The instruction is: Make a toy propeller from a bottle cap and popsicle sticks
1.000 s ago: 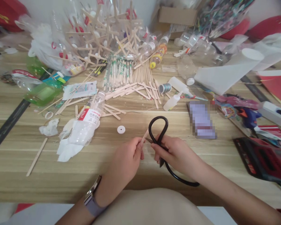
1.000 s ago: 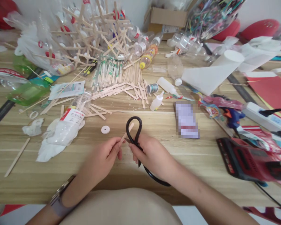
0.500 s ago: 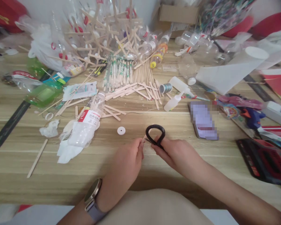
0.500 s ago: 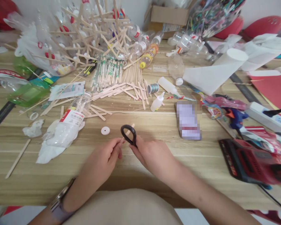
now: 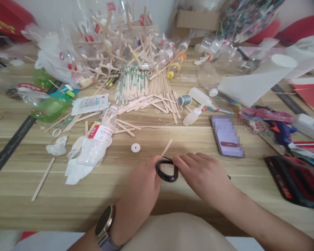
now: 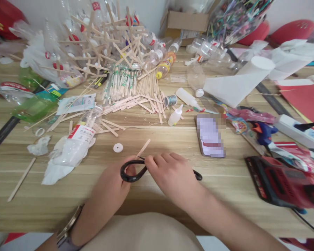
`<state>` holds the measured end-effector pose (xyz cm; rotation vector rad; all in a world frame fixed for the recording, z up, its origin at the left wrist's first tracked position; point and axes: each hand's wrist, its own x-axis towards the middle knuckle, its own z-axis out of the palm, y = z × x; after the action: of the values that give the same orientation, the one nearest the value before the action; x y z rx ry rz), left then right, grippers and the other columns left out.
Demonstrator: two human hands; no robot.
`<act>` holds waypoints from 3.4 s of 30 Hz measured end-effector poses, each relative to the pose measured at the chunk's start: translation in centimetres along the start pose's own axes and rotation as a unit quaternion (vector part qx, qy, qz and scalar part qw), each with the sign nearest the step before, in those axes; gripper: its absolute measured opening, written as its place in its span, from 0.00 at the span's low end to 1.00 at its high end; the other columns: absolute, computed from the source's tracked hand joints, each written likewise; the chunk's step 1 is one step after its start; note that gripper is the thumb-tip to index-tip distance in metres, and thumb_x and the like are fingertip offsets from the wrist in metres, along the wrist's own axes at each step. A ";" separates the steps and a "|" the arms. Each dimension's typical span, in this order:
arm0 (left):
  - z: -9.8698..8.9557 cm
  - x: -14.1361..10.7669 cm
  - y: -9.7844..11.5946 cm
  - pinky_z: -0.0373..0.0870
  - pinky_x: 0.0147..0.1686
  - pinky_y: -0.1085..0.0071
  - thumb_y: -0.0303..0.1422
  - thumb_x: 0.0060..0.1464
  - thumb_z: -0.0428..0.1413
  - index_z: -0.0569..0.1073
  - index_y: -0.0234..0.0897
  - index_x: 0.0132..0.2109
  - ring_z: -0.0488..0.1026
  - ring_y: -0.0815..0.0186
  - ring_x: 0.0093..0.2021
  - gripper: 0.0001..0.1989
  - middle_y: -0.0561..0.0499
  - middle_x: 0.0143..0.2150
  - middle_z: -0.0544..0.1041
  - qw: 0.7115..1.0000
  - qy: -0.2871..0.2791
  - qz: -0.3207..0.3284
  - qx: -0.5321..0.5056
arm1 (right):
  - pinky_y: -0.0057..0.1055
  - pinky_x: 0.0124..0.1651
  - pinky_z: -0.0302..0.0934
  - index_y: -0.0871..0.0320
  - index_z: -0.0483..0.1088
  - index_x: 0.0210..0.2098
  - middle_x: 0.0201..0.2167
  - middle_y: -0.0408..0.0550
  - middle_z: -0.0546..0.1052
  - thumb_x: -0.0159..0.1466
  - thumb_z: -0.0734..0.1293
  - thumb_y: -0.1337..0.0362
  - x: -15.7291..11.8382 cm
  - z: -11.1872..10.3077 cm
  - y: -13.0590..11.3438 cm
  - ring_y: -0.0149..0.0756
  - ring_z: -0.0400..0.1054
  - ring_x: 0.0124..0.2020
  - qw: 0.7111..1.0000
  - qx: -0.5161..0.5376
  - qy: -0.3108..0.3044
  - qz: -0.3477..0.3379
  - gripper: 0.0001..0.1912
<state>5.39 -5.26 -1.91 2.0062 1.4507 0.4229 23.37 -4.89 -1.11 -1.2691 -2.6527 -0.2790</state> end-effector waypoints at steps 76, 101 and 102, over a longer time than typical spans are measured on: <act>0.6 -1.0 -0.6 0.70 0.21 0.70 0.20 0.64 0.36 0.63 0.27 0.54 0.75 0.63 0.22 0.16 0.49 0.25 0.76 0.913 0.219 0.200 0.280 | 0.25 0.25 0.58 0.57 0.64 0.26 0.17 0.44 0.75 0.73 0.48 0.62 0.6 1.1 0.0 0.30 0.69 0.19 0.874 0.463 -0.095 0.114 0.23; 0.2 -0.9 -0.5 0.69 0.19 0.71 0.20 0.64 0.36 0.67 0.22 0.51 0.74 0.63 0.19 0.17 0.48 0.22 0.76 0.910 0.224 0.222 0.269 | 0.21 0.21 0.55 0.58 0.64 0.28 0.14 0.38 0.73 0.74 0.45 0.67 0.8 1.2 -0.5 0.25 0.67 0.15 0.871 0.472 -0.104 0.086 0.24; 0.2 -1.0 -0.6 0.69 0.19 0.71 0.20 0.64 0.36 0.67 0.23 0.51 0.74 0.63 0.20 0.16 0.48 0.22 0.76 0.910 0.225 0.221 0.269 | 0.22 0.22 0.55 0.58 0.64 0.28 0.15 0.39 0.73 0.74 0.46 0.67 0.8 1.2 -0.5 0.26 0.67 0.15 0.870 0.474 -0.103 0.092 0.23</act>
<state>4.76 -6.10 -2.35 2.8502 1.4755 0.7861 22.42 -4.31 -2.11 -1.1724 -2.2146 1.1016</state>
